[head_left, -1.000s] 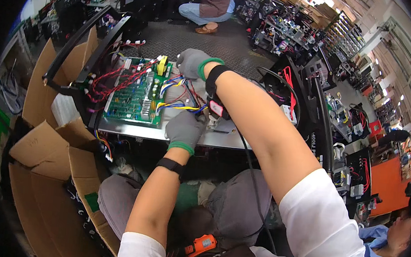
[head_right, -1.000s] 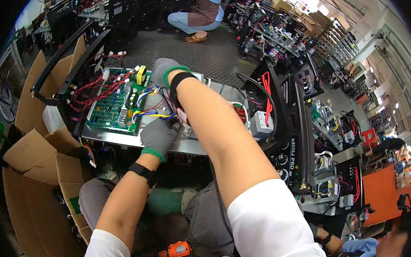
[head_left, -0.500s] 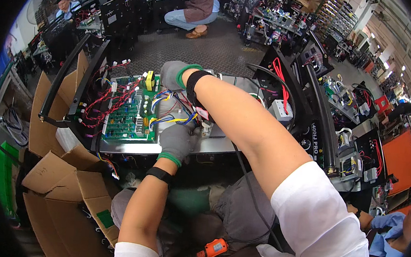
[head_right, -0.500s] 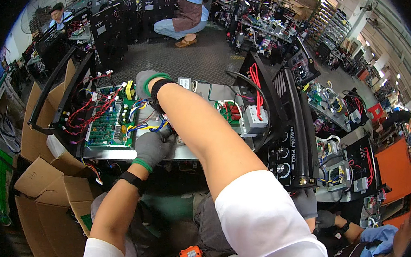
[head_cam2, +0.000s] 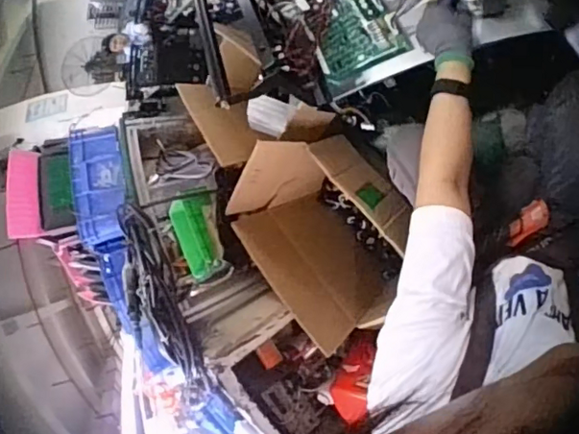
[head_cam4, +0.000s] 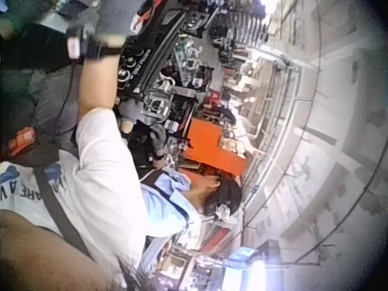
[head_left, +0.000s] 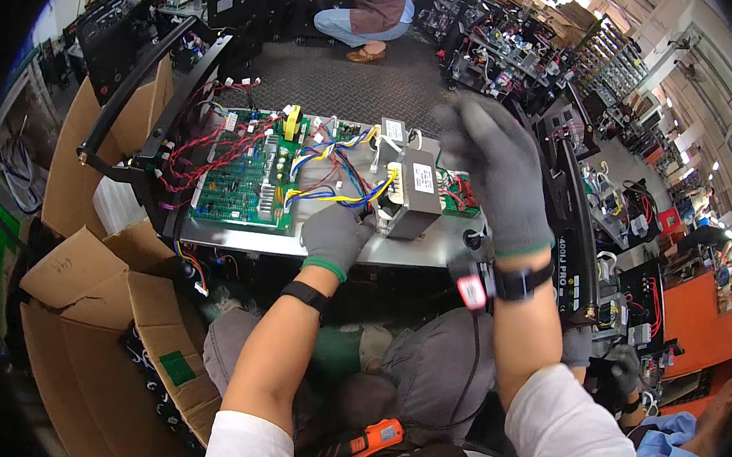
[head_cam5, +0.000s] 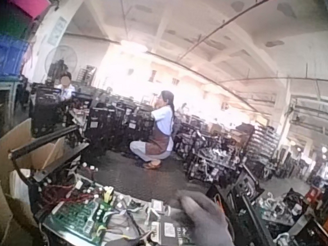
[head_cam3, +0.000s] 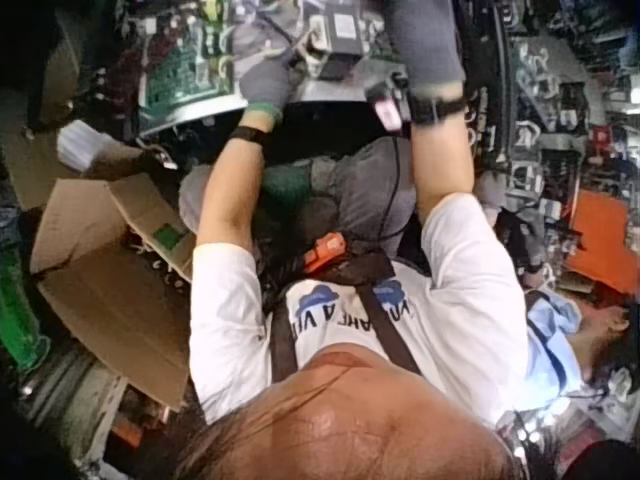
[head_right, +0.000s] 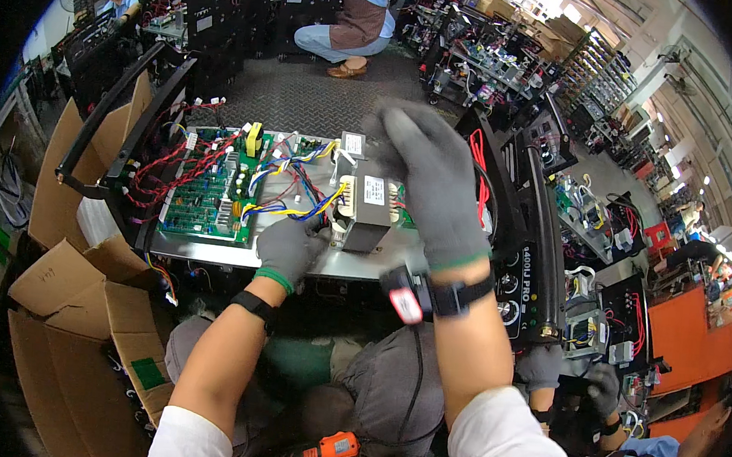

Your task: Installing and connecting wiring to circuit boards within industrial inverter units.

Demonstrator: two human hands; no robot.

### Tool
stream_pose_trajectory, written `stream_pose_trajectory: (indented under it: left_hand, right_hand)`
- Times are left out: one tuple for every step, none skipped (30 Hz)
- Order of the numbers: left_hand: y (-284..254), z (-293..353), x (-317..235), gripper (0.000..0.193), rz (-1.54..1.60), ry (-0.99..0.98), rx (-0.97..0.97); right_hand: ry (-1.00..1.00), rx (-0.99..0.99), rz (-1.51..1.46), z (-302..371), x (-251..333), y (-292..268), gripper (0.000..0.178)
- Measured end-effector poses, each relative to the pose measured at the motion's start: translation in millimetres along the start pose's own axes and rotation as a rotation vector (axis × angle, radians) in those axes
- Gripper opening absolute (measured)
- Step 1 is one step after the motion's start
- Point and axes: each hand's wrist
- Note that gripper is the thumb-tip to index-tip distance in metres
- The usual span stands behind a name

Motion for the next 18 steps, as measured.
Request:
stream_pose_trajectory:
  left_hand:
    - [-1.7,-1.4,1.4,0.034,-0.026,0.019,0.038]
    - [-3.7,-2.8,2.9,0.034,-0.048,0.038,0.086]
    - [-5.9,-3.9,4.4,0.034,-0.054,0.044,0.074]
    - [-8.2,-5.1,5.9,0.035,-0.068,0.091,0.083]
    - [-10.0,-5.7,7.0,0.035,-0.079,0.14,0.101]
    - [-11.6,-6.1,7.8,0.035,-0.084,0.145,0.092]
    - [-12.9,-6.3,8.7,0.035,-0.094,0.153,0.103]
    - [-13.5,-6.6,8.9,0.036,-0.103,0.164,0.139]
    - [-14.4,-7.2,9.3,0.034,-0.088,0.178,0.155]
    - [-15.3,-8.0,10.1,0.034,-0.102,0.172,0.142]
    - [-16.4,-8.7,11.6,0.035,-0.11,0.19,0.128]
    - [-17.3,-10.0,12.1,0.035,-0.135,0.193,0.144]
    - [-18.1,-11.3,12.6,0.032,-0.127,0.202,0.156]
    - [-19.0,-12.3,13.2,0.032,-0.135,0.209,0.145]
    - [-20.5,-13.3,14.7,0.032,-0.123,0.229,0.156]
    - [-21.6,-14.0,15.3,0.032,-0.123,0.24,0.19]
    - [-22.6,-14.5,15.9,0.034,-0.129,0.258,0.186]
    - [-23.9,-15.1,16.7,0.034,-0.13,0.263,0.169]
  right_hand:
    - [0.063,-0.039,0.013,17.3,2.4,-3.9,0.027]
    - [0.106,-0.063,0.013,33.4,2.7,-6.9,0.026]
    - [0.163,-0.002,0.079,48.0,-1.1,-7.6,0.027]
    - [0.217,0.064,0.148,60.3,-7.3,-7.6,0.029]
    - [0.258,0.183,0.211,70.4,-14.4,-8.7,0.029]
    - [0.315,0.296,0.3,80.1,-23.3,-8.7,0.03]
    - [0.197,0.385,0.449,91.5,-37.1,-2.2,0.034]
    - [0.148,0.48,0.629,101.2,-50.9,4.7,0.039]
    - [0.153,0.583,0.699,109.3,-60.7,7.1,0.045]
    - [0.33,0.699,0.814,114.1,-70.6,9.4,0.051]
    - [0.346,0.776,0.843,115.0,-81.0,12.2,0.061]
    - [0.313,0.753,0.817,114.0,-90.2,15.3,0.061]
    - [0.354,0.745,0.862,111.6,-98.5,18.9,0.062]
    - [0.42,0.732,0.917,109.3,-105.6,23.3,0.065]
    - [0.425,0.704,0.95,105.6,-112.6,28.2,0.067]
    - [0.391,0.694,0.933,102.4,-117.9,32.0,0.067]
    - [0.424,0.675,0.944,99.6,-122.8,35.5,0.066]
    - [0.455,0.657,0.954,96.9,-126.7,37.4,0.065]
Point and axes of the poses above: each hand's wrist, its own z-axis away from the middle knuckle, its own y-axis out of the palm, x = y × z, and after that the axes turned 13 degrees about -y, right-handed
